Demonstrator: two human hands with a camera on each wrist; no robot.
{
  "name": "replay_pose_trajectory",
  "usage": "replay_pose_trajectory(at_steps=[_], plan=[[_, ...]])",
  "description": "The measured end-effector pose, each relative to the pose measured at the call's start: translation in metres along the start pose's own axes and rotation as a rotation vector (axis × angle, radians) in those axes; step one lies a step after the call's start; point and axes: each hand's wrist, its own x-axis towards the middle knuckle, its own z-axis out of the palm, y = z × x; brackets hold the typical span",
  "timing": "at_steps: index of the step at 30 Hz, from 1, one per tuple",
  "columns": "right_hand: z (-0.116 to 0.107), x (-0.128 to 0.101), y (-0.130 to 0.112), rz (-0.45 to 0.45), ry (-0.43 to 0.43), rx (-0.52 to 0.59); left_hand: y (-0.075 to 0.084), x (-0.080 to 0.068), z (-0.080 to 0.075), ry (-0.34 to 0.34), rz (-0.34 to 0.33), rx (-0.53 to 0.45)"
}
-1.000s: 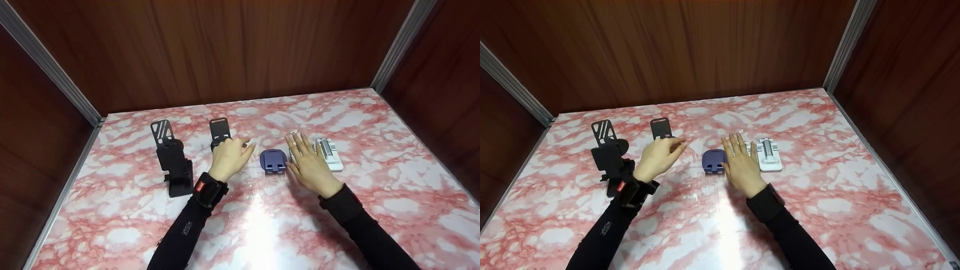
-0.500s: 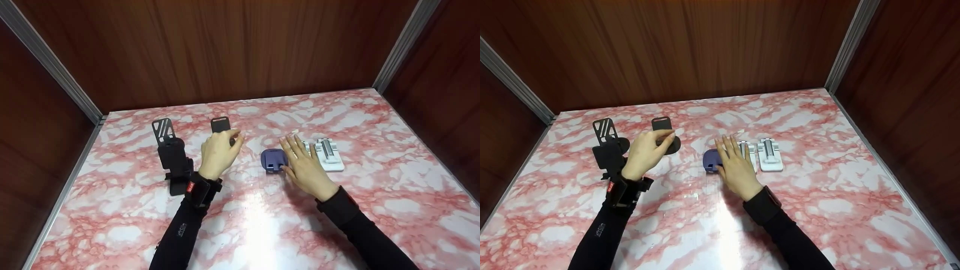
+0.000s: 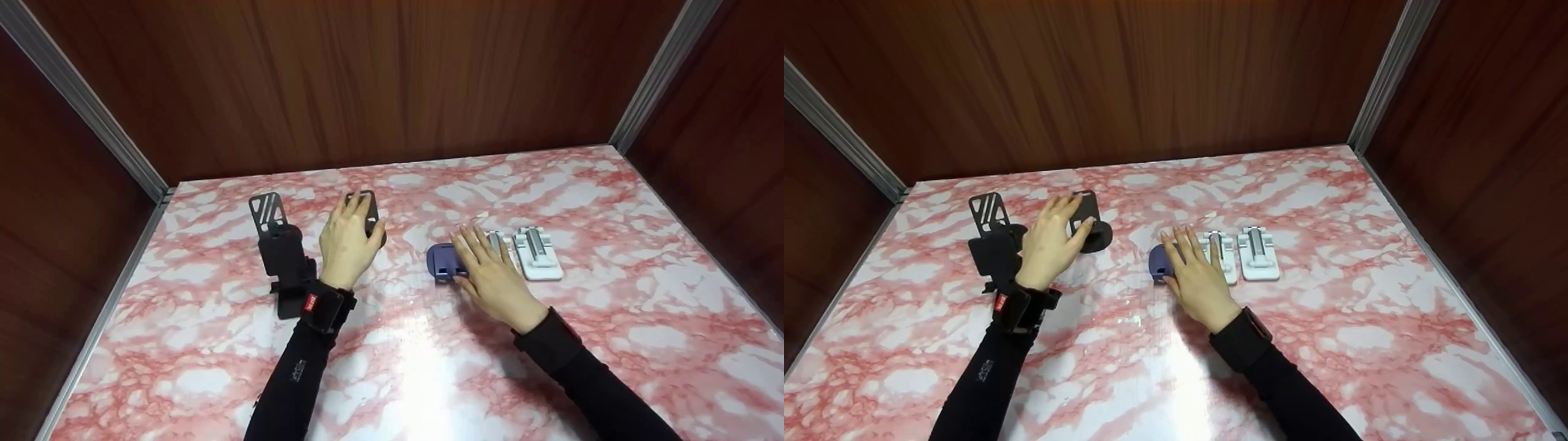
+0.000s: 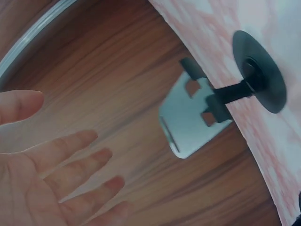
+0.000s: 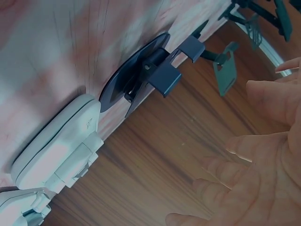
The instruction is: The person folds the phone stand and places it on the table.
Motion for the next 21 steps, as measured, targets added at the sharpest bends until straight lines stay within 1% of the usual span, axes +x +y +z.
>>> replay_pose_trajectory(at_steps=[3, 7, 15, 18, 21], plan=[[0.001, 0.000, -0.001, -0.007, 0.003, 0.008, -0.005, 0.002, 0.005, -0.035, -0.015, 0.035], [0.002, 0.000, -0.002, -0.017, 0.010, 0.010, -0.012, 0.005, 0.014, -0.070, -0.046, 0.035], [0.003, -0.001, -0.004, -0.032, 0.029, 0.005, -0.027, 0.017, 0.027, -0.118, -0.120, -0.054], [0.004, -0.001, -0.005, -0.040, 0.036, -0.004, -0.032, 0.021, 0.031, -0.140, -0.152, -0.114], [0.005, -0.001, -0.006, -0.046, 0.033, -0.010, -0.037, 0.026, 0.035, -0.157, -0.188, -0.195]])
